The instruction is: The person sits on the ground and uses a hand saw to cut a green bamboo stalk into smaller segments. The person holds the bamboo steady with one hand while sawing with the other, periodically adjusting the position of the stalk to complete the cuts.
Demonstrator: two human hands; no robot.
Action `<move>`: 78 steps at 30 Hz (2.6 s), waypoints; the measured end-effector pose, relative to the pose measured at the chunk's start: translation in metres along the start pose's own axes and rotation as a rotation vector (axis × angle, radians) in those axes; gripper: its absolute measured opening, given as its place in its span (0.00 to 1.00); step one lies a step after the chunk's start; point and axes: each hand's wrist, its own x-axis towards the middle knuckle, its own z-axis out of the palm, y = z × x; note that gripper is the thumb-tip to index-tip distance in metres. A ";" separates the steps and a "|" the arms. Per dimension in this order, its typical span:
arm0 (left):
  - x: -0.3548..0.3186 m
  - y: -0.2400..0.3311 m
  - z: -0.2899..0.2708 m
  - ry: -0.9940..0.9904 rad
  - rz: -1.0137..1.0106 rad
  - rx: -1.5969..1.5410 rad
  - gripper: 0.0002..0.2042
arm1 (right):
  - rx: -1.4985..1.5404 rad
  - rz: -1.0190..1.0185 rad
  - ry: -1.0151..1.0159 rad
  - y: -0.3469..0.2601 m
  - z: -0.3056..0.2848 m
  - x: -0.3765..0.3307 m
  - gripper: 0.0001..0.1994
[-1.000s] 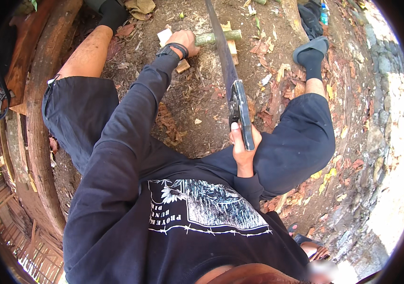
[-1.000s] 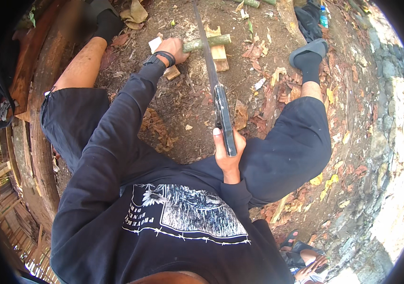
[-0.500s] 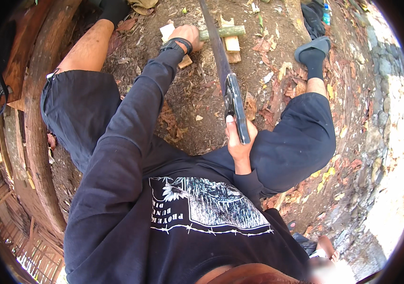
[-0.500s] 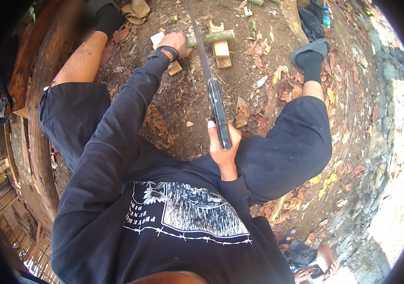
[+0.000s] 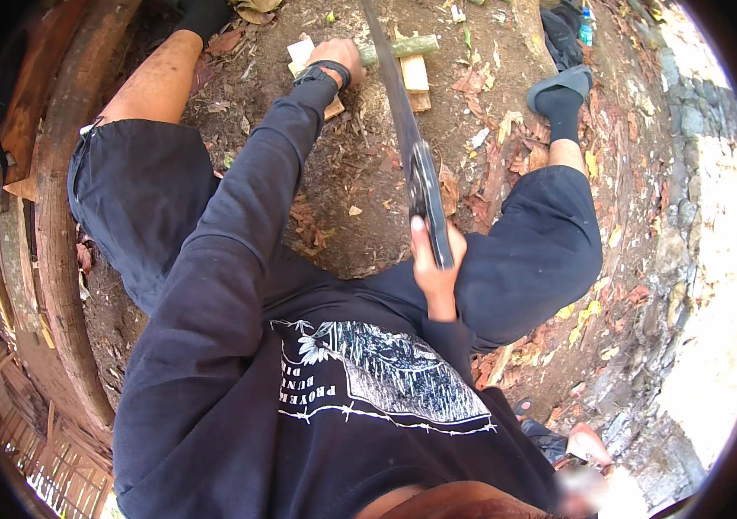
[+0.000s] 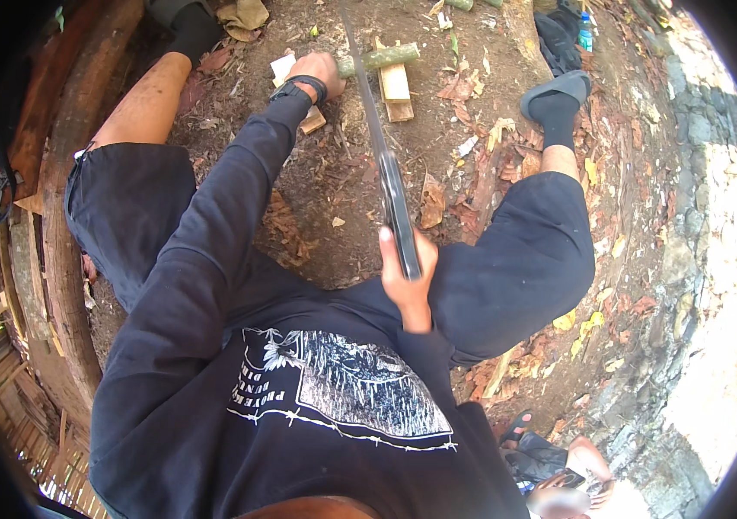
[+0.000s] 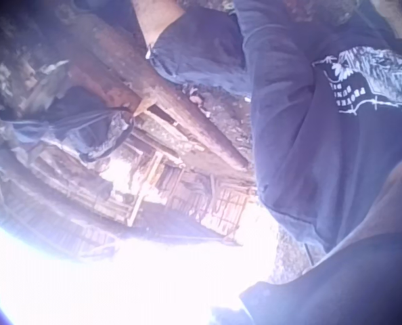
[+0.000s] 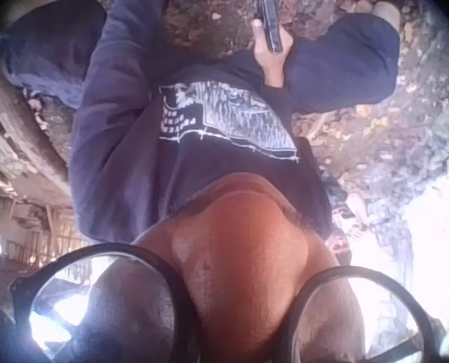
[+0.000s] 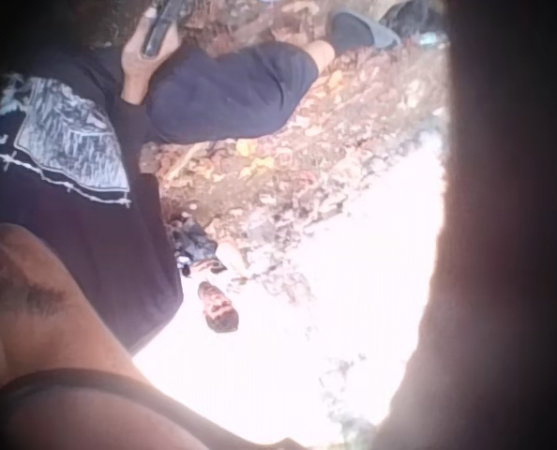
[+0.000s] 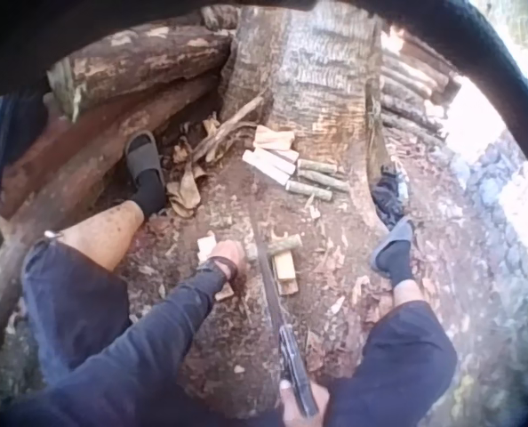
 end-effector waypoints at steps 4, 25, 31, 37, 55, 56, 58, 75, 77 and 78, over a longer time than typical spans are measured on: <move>-0.005 0.004 -0.003 -0.027 0.083 0.044 0.17 | 0.051 0.013 0.038 0.000 -0.004 -0.018 0.08; -0.002 -0.010 -0.004 0.033 0.205 0.116 0.16 | 0.210 0.074 0.004 -0.009 0.041 0.066 0.12; 0.005 -0.005 -0.005 -0.012 0.017 0.073 0.17 | -0.065 -0.085 0.004 -0.012 0.049 0.067 0.13; -0.006 0.002 -0.008 0.008 0.133 0.100 0.17 | 0.015 0.022 0.037 -0.008 0.014 0.003 0.12; -0.005 0.003 -0.002 0.023 0.178 0.050 0.15 | -0.003 -0.192 -0.004 0.003 0.063 0.109 0.15; -0.007 0.002 0.002 0.029 0.146 0.061 0.15 | -0.020 -0.182 -0.007 0.001 0.065 0.114 0.14; -0.001 0.000 0.003 0.057 0.082 0.093 0.15 | 0.002 -0.101 -0.009 -0.003 0.062 0.108 0.11; -0.002 0.003 -0.005 0.075 0.043 0.020 0.15 | -0.182 -0.160 -0.002 -0.011 0.010 0.002 0.08; -0.008 0.000 -0.001 0.034 0.125 0.087 0.15 | -0.069 -0.028 0.022 -0.003 -0.004 -0.028 0.08; -0.010 -0.003 -0.001 0.040 0.145 0.104 0.15 | -0.061 -0.041 -0.015 -0.014 0.003 -0.012 0.08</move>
